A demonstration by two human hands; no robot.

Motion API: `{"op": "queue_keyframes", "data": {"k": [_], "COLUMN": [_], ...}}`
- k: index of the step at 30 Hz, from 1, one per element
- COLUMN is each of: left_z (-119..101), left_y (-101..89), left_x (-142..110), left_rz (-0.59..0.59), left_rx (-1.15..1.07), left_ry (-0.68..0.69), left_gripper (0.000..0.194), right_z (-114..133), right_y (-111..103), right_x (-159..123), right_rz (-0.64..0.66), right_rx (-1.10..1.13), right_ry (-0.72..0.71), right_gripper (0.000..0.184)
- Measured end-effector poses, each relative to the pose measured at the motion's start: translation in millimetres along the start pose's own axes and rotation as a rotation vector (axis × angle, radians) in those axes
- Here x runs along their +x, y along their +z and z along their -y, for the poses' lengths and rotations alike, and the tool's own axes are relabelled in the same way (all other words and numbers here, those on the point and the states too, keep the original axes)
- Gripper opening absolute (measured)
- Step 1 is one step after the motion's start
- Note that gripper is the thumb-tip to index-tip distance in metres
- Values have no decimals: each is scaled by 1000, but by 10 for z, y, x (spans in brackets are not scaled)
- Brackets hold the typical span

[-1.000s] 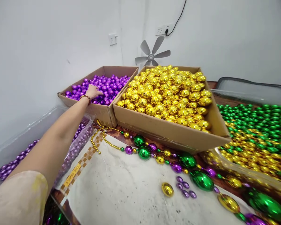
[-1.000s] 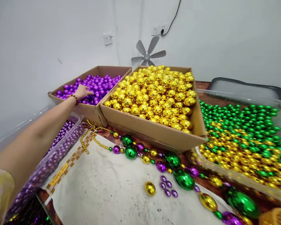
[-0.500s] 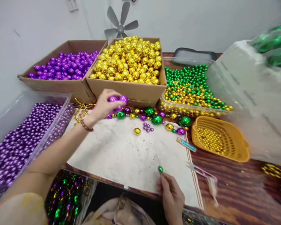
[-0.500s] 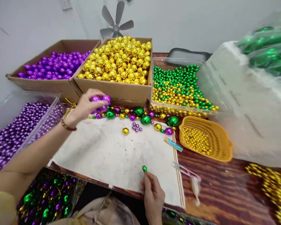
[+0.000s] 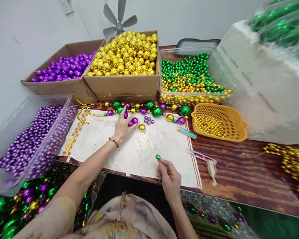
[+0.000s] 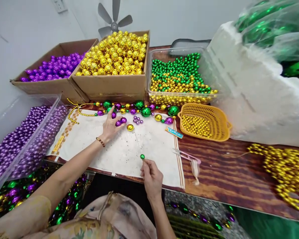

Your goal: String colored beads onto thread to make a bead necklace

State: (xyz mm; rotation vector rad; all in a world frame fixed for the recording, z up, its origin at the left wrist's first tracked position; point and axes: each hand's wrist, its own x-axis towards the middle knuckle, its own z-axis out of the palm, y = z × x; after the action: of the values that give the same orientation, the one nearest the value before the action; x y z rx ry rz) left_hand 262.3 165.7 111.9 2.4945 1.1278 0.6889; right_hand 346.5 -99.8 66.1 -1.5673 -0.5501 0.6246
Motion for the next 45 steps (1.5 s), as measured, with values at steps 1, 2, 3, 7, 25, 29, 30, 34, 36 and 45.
{"op": "queue_keyframes", "data": {"k": [1,2,3,7,25,29,30,34,36,45], "left_z": [-14,-29,-46,-101,0,-168,-223,-414,-459,-516], "left_y": [-8,-14,-18,-8,-101,-262,-307,-430,-433,-288], "left_x": [-2,-6,-11,-34,57,-38,-84,-281,-342,-427], "left_rz": [13,30,47,73,-47,42,138,386,387,336], "left_rx": [16,31,41,56,-56,-736,-950,-1490,-1581,-1677], "left_ry": [0,-2,-5,13,-81,-305,-381,-535,-551,-572], "left_gripper": [28,27,25,20,41,39,37,28,26,34], "right_z": [6,10,12,1,-46,-12,4,62,73,49], "right_y": [3,6,9,14,14,8,3,-15,-17,1], "right_x": [3,5,7,12,16,10,8,0,-5,-29], "right_rz": [2,3,3,5,21,21,22,34,49,144], "right_rx": [9,17,22,31,-1,48,69,144,159,143], "right_ry": [-6,-10,-12,-13,-33,-24,-20,-7,-5,-61], "right_gripper": [32,32,32,32,32,30,30,28,27,22]}}
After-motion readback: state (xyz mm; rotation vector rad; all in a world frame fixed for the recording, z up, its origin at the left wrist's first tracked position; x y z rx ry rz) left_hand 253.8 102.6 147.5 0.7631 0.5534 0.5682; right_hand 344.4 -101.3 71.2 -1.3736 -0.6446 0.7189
